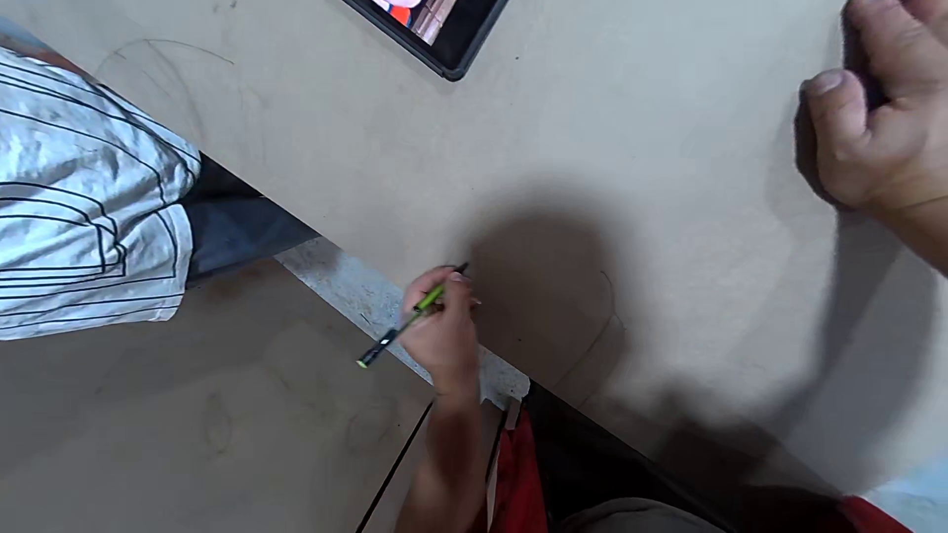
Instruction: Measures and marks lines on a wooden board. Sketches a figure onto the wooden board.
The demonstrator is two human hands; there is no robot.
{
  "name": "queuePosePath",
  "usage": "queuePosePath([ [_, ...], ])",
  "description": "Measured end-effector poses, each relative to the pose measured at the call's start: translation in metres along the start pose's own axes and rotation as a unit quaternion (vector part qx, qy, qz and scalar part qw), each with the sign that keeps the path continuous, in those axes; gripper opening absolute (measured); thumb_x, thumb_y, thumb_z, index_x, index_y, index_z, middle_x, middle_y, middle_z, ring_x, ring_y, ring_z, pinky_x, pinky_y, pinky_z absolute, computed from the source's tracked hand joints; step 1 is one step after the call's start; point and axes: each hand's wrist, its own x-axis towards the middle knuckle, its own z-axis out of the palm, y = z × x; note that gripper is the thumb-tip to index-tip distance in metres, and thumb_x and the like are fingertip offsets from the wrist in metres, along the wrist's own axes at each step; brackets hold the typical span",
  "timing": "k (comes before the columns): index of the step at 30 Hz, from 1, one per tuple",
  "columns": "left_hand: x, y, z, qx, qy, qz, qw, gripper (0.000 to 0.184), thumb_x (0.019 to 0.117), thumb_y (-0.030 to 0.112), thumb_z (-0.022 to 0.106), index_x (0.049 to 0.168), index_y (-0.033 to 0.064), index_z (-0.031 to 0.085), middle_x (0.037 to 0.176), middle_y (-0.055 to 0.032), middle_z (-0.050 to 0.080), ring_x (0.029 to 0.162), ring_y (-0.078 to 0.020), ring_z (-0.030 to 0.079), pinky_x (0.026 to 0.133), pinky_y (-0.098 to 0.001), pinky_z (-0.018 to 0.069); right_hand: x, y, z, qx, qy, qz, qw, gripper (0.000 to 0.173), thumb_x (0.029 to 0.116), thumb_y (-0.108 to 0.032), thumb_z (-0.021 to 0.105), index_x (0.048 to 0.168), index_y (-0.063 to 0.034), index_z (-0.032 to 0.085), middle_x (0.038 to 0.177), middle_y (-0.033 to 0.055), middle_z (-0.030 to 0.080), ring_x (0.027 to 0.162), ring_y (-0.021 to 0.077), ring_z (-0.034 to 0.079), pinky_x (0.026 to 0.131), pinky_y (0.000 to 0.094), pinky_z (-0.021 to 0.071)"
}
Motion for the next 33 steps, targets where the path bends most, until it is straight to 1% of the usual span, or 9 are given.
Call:
queuePosePath([
  [5,0.012,-0.003,-0.004,0.011,0.037,0.010,0.999,0.006,0.0972,0.003,0.065,0.103,0.0011,0.065,0.078,-0.0060,0.072,0.065,-0.0159,0.071,0.061,-0.0323,0.0626,-0.003,-0.015,-0.010,-0.027,-0.007,0.036,0.999,0.065,0.1034,-0.061,0.030,0.148,-0.0216,0.055,0.143,0.0162,0.061,0.137,0.0420,0.050,0.111,0.0644,0.0345],
  [10,-0.045,0.007,0.031,0.023,-0.015,0.014,1.000,0.010,0.0995,0.009,0.066,0.108,0.0048,0.068,0.083,-0.0031,0.073,0.067,-0.0140,0.071,0.060,-0.0291,0.0627,-0.004,-0.016,-0.011,-0.029,-0.012,0.050,0.998,0.064,0.1036,-0.061,0.028,0.139,-0.0196,0.062,0.129,0.0164,0.068,0.126,0.0395,0.059,0.103,0.0639,0.0398],
  [14,-0.086,0.020,0.071,0.013,-0.069,0.019,0.997,0.015,0.0985,0.011,0.068,0.112,0.0061,0.068,0.090,-0.0040,0.073,0.069,-0.0136,0.070,0.059,-0.0271,0.0614,-0.005,-0.018,-0.013,-0.016,-0.023,0.054,0.998,0.062,0.1041,-0.059,0.030,0.125,-0.0152,0.068,0.117,0.0175,0.071,0.118,0.0407,0.063,0.095,0.0658,0.0425],
  [17,-0.084,0.018,0.082,-0.004,-0.036,0.033,0.999,0.010,0.0965,0.005,0.066,0.105,0.0010,0.068,0.082,-0.0065,0.073,0.067,-0.0168,0.071,0.058,-0.0322,0.0625,-0.004,-0.017,-0.011,-0.012,-0.012,0.052,0.999,0.062,0.1041,-0.059,0.029,0.129,-0.0172,0.067,0.122,0.0127,0.071,0.122,0.0360,0.062,0.102,0.0622,0.0405],
  [21,-0.085,0.017,0.085,0.027,0.031,0.023,0.999,0.007,0.0979,0.005,0.066,0.104,0.0011,0.068,0.079,-0.0063,0.073,0.065,-0.0164,0.072,0.060,-0.0319,0.0630,-0.003,-0.014,-0.009,-0.010,0.001,0.038,0.999,0.062,0.1046,-0.059,0.029,0.139,-0.0209,0.064,0.132,0.0059,0.069,0.129,0.0294,0.058,0.111,0.0578,0.0351],
  [25,-0.111,0.027,0.111,0.031,0.018,0.018,0.999,0.007,0.0979,0.005,0.066,0.104,0.0030,0.067,0.080,-0.0040,0.072,0.065,-0.0140,0.070,0.058,-0.0293,0.0618,-0.001,-0.012,-0.010,-0.009,-0.006,0.028,1.000,0.061,0.1052,-0.058,0.027,0.146,-0.0245,0.058,0.139,0.0020,0.065,0.135,0.0260,0.054,0.116,0.0560,0.0311],
  [28,-0.129,0.036,0.129,0.029,-0.011,0.013,0.999,0.011,0.0988,0.010,0.067,0.108,0.0051,0.069,0.083,-0.0040,0.072,0.066,-0.0136,0.070,0.057,-0.0272,0.0611,0.000,-0.010,-0.008,-0.002,0.001,0.016,1.000,0.061,0.1056,-0.057,0.027,0.149,-0.0255,0.055,0.146,0.0007,0.061,0.140,0.0256,0.050,0.119,0.0556,0.0278],
  [31,-0.120,0.032,0.124,0.015,0.029,0.017,0.999,0.008,0.0961,0.002,0.066,0.104,0.0003,0.069,0.079,-0.0072,0.072,0.063,-0.0161,0.071,0.056,-0.0302,0.0618,-0.001,-0.011,-0.009,0.004,0.000,0.014,1.000,0.063,0.1055,-0.057,0.027,0.153,-0.0240,0.051,0.154,0.0018,0.053,0.146,0.0259,0.044,0.123,0.0554,0.0219],
  [33,-0.113,0.029,0.111,0.042,0.047,-0.002,0.998,0.008,0.0998,0.010,0.066,0.106,0.0043,0.069,0.082,-0.0045,0.073,0.066,-0.0147,0.071,0.059,-0.0287,0.0620,-0.001,-0.010,-0.010,0.006,-0.001,0.012,1.000,0.064,0.1054,-0.057,0.027,0.154,-0.0234,0.050,0.158,0.0021,0.049,0.149,0.0249,0.040,0.125,0.0547,0.0194],
])
